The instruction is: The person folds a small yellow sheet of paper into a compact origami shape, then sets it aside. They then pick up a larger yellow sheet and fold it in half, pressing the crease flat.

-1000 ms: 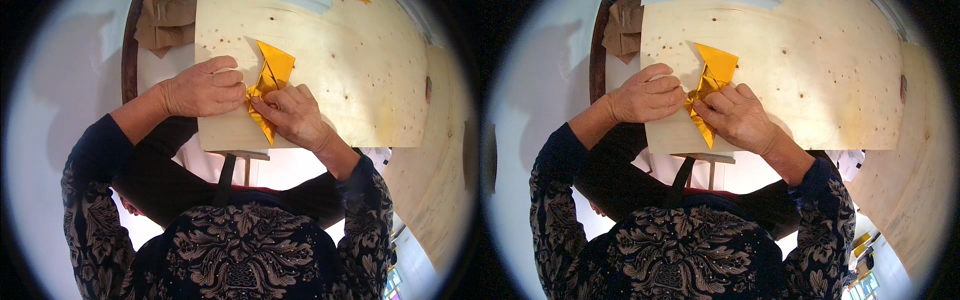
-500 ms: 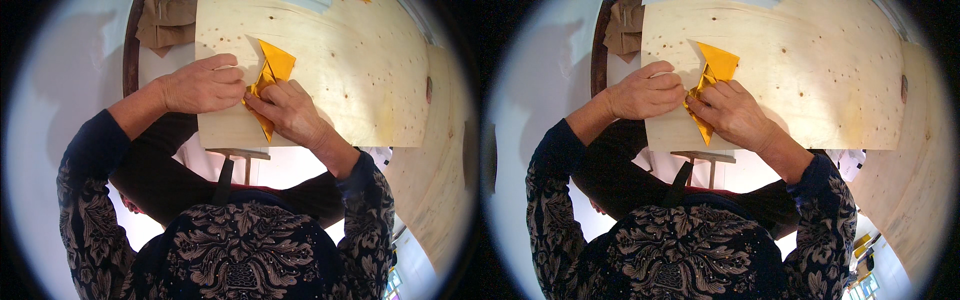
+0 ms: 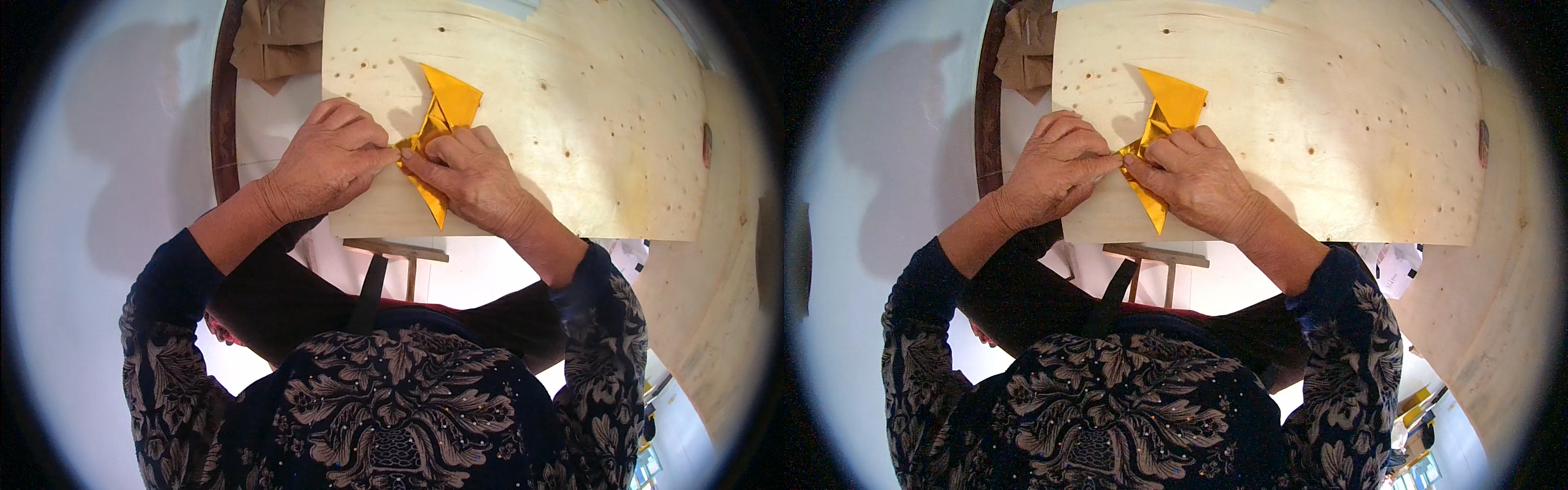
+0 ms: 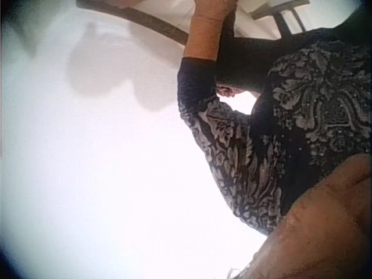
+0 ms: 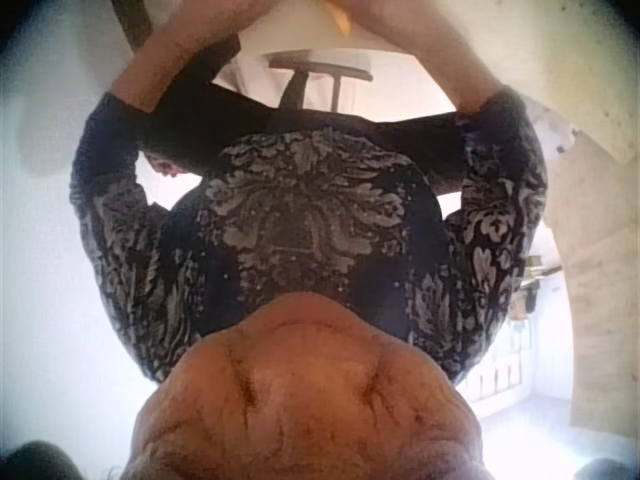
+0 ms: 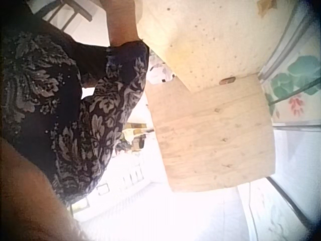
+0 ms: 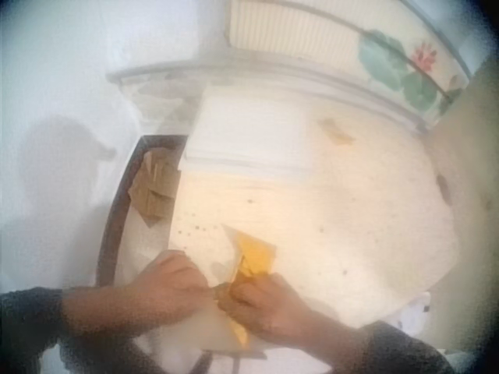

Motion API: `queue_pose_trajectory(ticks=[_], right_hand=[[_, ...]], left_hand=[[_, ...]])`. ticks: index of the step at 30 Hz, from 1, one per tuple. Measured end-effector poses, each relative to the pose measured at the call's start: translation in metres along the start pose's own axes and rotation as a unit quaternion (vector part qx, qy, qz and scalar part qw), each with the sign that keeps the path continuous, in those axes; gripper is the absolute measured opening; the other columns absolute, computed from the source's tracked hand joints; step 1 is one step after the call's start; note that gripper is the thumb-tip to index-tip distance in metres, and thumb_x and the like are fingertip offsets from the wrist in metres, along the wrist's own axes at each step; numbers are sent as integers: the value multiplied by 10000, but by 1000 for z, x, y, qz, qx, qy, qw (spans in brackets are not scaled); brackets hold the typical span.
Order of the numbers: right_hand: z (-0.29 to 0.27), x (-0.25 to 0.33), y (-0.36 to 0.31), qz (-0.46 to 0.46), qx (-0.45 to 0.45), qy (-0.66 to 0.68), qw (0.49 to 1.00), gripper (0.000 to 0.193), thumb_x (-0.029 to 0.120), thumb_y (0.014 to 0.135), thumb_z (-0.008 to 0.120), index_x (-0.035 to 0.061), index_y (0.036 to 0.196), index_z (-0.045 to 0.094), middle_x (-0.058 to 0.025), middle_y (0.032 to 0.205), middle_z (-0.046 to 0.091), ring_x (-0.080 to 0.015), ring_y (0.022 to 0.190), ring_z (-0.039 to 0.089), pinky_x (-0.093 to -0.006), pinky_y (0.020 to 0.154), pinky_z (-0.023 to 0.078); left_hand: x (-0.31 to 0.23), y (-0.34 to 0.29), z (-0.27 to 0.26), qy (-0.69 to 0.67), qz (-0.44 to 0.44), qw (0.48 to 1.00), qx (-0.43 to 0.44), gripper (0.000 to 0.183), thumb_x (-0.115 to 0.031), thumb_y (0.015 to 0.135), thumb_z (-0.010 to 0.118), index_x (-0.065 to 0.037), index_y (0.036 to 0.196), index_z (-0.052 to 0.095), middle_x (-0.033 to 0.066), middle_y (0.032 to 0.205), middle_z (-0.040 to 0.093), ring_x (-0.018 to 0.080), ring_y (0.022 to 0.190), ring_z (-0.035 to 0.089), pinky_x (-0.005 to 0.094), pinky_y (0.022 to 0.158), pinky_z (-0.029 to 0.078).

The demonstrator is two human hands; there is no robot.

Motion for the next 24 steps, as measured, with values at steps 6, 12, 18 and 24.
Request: queue_pose_trajectory(ticks=[6, 12, 18, 24], right_hand=[[4, 8, -4, 0, -3, -18, 1000, 329, 169, 788, 683, 127, 1114, 667, -6, 886, 545, -166, 821, 517, -308, 712, 384], [3, 14, -9, 39, -49, -29, 998, 339, 175, 755, 692, 103, 1084, 660, -7, 859, 560, -157, 808, 546, -315, 743, 395], [4, 5, -5, 134, -94, 21, 986, 191, 190, 751, 727, 132, 919, 657, -16, 742, 605, -198, 698, 586, -342, 696, 407], [-1, -2, 4, 216, -34, 64, 974, 158, 247, 795, 700, 111, 818, 623, -65, 673, 617, -257, 628, 584, -371, 678, 431]], left_hand=[[-10, -6, 2, 81, 7, 997, 8, 264, -85, 741, 666, -72, 1003, 693, 39, 993, 614, 215, 1041, 523, 403, 1048, 326], [-20, -9, 2, 121, 21, 992, 22, 250, -103, 762, 649, -72, 1006, 692, 40, 1014, 604, 208, 1054, 524, 418, 1073, 304], [-15, -7, 0, 81, -20, 997, -5, 169, -138, 811, 643, -123, 962, 716, 20, 984, 586, 201, 1035, 515, 418, 1058, 317], [-7, -7, -3, -3, -35, 999, 4, 269, -103, 730, 642, -91, 994, 692, 40, 955, 553, 252, 985, 507, 423, 997, 349]])
Point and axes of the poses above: each hand's wrist, its own y-axis towards the middle knuckle, its own z-axis out of the palm, x = y × z, the point moved 4 cm from there along y, towards the middle knuckle
